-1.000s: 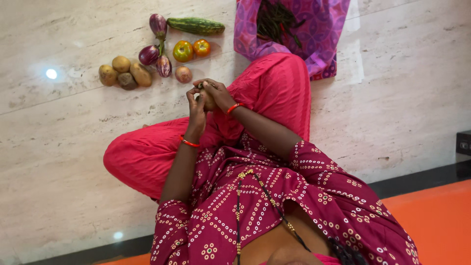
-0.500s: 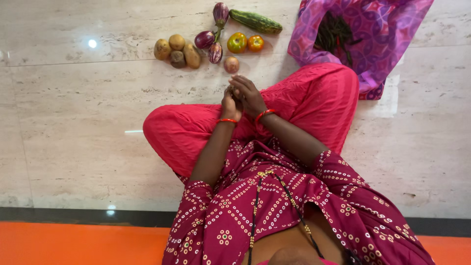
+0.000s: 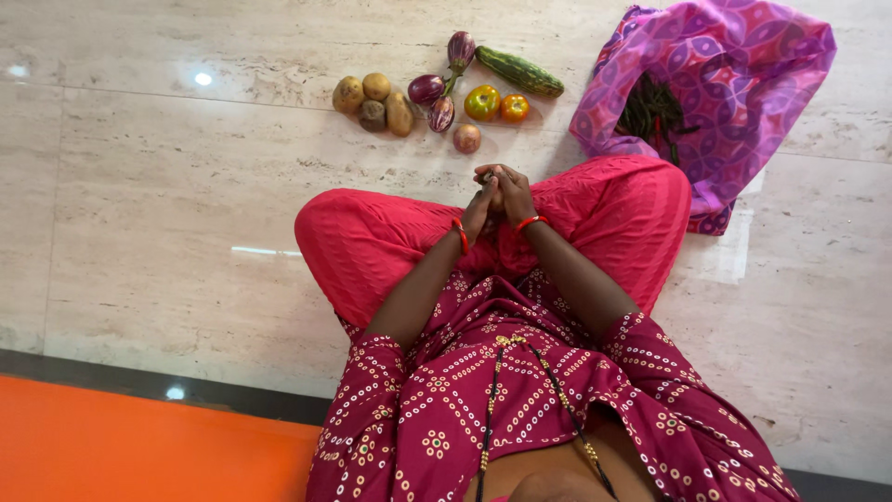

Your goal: The person sits on the floor and peels potatoes and a tomato using a small knife. They handle the vegetables one at a time, rotating them to remove the skin, and place the peeled items back on the floor.

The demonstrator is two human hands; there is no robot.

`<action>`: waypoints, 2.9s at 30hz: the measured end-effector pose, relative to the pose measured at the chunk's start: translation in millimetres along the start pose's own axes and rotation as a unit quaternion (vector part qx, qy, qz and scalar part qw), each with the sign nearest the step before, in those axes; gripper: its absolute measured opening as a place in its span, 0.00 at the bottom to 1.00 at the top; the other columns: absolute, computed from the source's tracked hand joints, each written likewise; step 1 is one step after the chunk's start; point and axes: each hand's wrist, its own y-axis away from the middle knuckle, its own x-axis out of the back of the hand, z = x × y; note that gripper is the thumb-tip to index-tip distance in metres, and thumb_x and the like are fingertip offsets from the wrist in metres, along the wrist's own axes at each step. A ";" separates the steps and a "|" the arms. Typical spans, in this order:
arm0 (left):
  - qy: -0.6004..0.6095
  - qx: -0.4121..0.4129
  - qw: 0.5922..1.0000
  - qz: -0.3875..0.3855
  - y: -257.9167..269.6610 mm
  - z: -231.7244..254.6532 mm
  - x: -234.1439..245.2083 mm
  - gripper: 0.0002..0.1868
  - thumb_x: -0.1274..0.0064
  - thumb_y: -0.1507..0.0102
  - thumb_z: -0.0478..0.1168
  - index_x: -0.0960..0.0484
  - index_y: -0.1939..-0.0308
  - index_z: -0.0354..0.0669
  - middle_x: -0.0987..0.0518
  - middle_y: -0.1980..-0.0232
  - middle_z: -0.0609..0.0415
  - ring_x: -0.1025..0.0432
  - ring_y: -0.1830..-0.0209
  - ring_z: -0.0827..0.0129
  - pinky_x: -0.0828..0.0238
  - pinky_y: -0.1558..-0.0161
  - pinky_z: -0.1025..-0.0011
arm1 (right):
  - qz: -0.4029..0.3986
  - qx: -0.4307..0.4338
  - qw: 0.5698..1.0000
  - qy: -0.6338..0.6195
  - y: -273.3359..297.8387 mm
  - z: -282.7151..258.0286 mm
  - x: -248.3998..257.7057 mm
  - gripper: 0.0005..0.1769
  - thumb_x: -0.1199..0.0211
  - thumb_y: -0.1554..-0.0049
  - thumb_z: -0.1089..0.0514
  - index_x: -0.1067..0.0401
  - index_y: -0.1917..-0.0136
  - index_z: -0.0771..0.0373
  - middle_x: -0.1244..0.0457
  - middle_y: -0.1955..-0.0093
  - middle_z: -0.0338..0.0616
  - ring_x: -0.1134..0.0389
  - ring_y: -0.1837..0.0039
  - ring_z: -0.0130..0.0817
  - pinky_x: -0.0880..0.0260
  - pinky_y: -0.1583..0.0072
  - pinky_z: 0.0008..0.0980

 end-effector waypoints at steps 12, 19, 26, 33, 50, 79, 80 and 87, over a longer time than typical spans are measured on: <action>0.108 0.023 0.992 -0.067 -3.4 -3.9 6.3 0.22 0.55 0.36 0.62 0.26 0.54 0.49 0.24 0.70 0.59 0.32 0.76 0.72 0.38 0.75 0.74 | 0.046 -0.224 0.951 -0.209 -33.2 24.8 27.7 0.20 0.42 0.33 0.45 0.27 0.57 0.64 0.36 0.65 0.43 0.30 0.57 0.40 0.26 0.53 0.39; 0.335 -0.019 0.942 -0.012 -29.0 -18.1 28.7 0.21 0.62 0.31 0.62 0.25 0.53 0.53 0.21 0.54 0.59 0.25 0.50 0.66 0.23 0.47 0.61 | -0.003 0.116 0.938 0.328 16.9 -0.8 -30.7 0.18 0.45 0.33 0.57 0.27 0.33 0.63 0.31 0.37 0.51 0.32 0.34 0.46 0.31 0.34 0.41; 0.399 -0.045 0.916 -0.018 -25.2 -10.6 37.1 0.27 0.64 0.34 0.67 0.23 0.47 0.54 0.19 0.50 0.58 0.26 0.47 0.68 0.26 0.45 0.65 | -0.026 0.348 0.816 0.461 34.9 -36.1 -66.7 0.19 0.37 0.40 0.66 0.25 0.35 0.62 0.34 0.31 0.49 0.37 0.25 0.50 0.35 0.27 0.44; 0.213 -0.019 0.976 -0.049 -19.2 -14.8 29.6 0.28 0.64 0.32 0.70 0.25 0.50 0.54 0.22 0.65 0.62 0.28 0.72 0.73 0.33 0.72 0.74 | 0.033 0.094 0.970 0.223 20.6 -17.3 -38.1 0.16 0.46 0.32 0.57 0.22 0.38 0.64 0.29 0.40 0.50 0.29 0.38 0.40 0.30 0.35 0.36; 0.288 -0.033 0.944 0.157 -30.8 12.8 25.3 0.24 0.63 0.35 0.62 0.23 0.52 0.51 0.19 0.57 0.59 0.24 0.56 0.67 0.23 0.54 0.67 | -0.024 0.154 0.867 0.473 15.2 -5.3 -43.0 0.25 0.46 0.37 0.54 0.33 0.29 0.64 0.35 0.35 0.55 0.34 0.34 0.52 0.32 0.34 0.43; 0.186 -0.060 0.980 -0.040 -32.7 -9.8 19.3 0.30 0.50 0.33 0.73 0.23 0.50 0.51 0.22 0.61 0.59 0.27 0.66 0.73 0.30 0.67 0.76 | -0.017 -0.231 0.972 -0.036 -38.7 0.4 17.6 0.21 0.50 0.36 0.56 0.24 0.39 0.69 0.28 0.46 0.46 0.27 0.48 0.33 0.26 0.45 0.32; 0.201 -0.053 0.977 -0.044 -33.7 -9.3 18.6 0.29 0.48 0.34 0.70 0.23 0.49 0.51 0.22 0.59 0.59 0.27 0.65 0.73 0.29 0.65 0.75 | -0.015 -0.246 0.969 -0.037 -37.7 -3.1 17.2 0.21 0.50 0.37 0.55 0.24 0.40 0.67 0.28 0.47 0.46 0.28 0.51 0.33 0.27 0.49 0.32; 0.252 -0.043 0.961 -0.109 -34.8 -6.3 14.8 0.26 0.39 0.35 0.57 0.26 0.42 0.48 0.21 0.51 0.56 0.25 0.54 0.69 0.23 0.54 0.70 | -0.018 -0.266 0.956 -0.123 -42.5 3.1 28.6 0.17 0.47 0.37 0.53 0.28 0.44 0.67 0.30 0.51 0.50 0.27 0.51 0.37 0.24 0.48 0.33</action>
